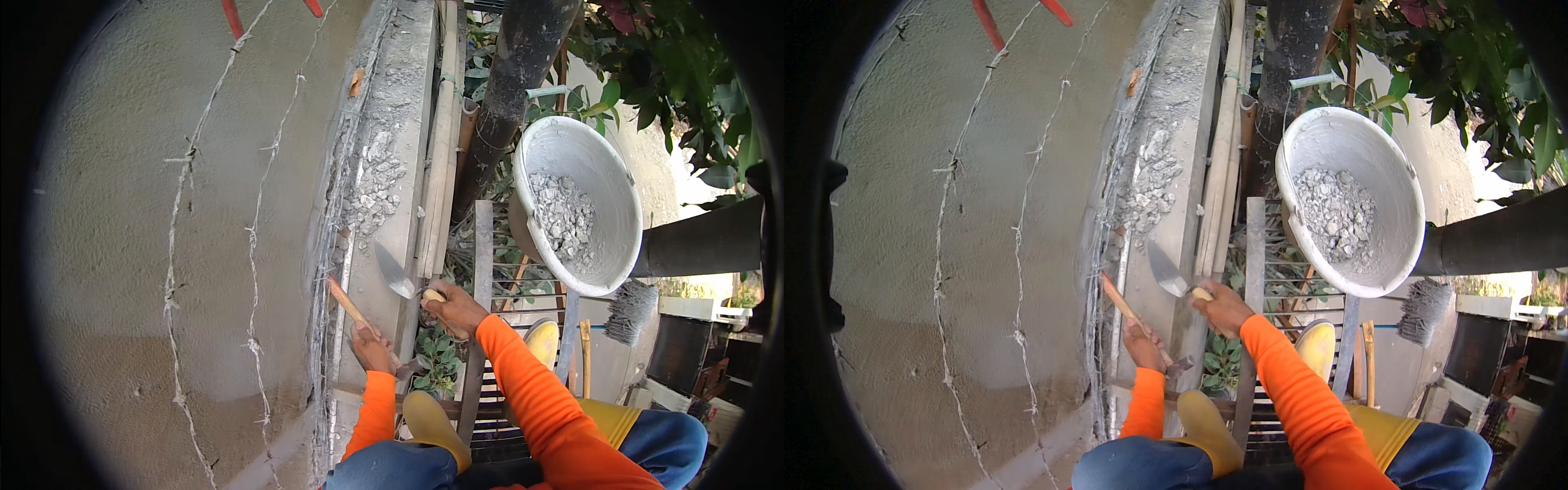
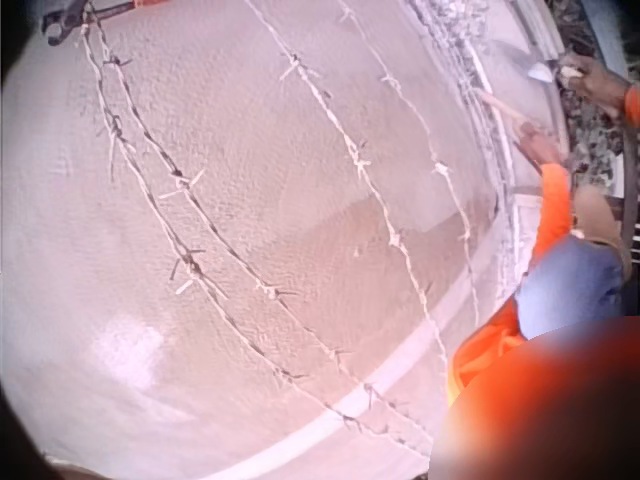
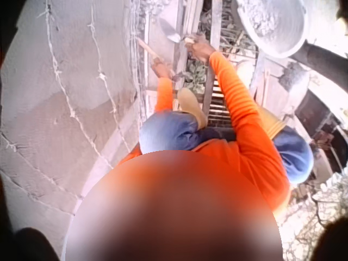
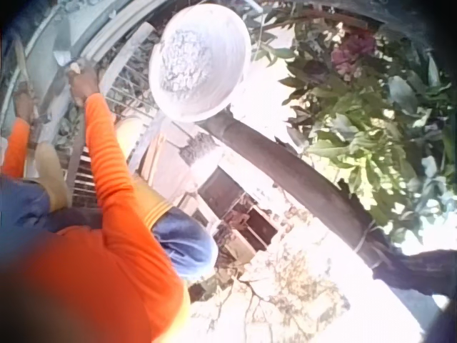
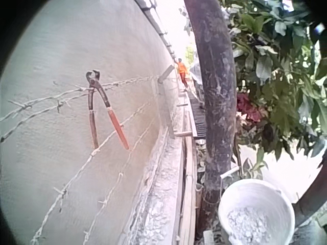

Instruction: The person uses a hammer and chisel to chip away concrete along a narrow vertical section of a wall, then uses a trowel to scoop the debris into a bucket. A second worker is visible nearby performing similar work.

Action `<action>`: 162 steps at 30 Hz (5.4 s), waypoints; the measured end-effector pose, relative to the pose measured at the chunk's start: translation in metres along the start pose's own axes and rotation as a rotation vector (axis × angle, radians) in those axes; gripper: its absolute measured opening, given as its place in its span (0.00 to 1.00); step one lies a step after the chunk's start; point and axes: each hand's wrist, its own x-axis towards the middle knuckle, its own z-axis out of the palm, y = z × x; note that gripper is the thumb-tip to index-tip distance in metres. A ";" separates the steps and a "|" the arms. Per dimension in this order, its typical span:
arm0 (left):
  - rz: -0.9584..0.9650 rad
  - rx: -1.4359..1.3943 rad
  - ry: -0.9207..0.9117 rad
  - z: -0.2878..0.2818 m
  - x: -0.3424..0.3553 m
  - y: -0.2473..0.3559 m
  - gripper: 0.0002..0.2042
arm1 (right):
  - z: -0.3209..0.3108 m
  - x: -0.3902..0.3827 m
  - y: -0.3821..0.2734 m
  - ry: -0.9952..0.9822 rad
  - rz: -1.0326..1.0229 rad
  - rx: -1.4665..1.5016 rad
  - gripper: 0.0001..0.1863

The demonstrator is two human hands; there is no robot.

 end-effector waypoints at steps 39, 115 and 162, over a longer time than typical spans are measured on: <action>-0.046 0.064 -0.022 -0.020 0.004 0.029 0.14 | 0.039 0.102 -0.056 -0.228 0.054 0.154 0.18; -0.140 0.024 -0.011 -0.018 -0.002 0.039 0.12 | -0.025 0.119 -0.140 -0.297 0.082 -0.455 0.24; -0.155 -0.056 -0.026 -0.025 -0.002 0.040 0.12 | -0.022 0.134 -0.080 -0.177 -0.094 0.069 0.19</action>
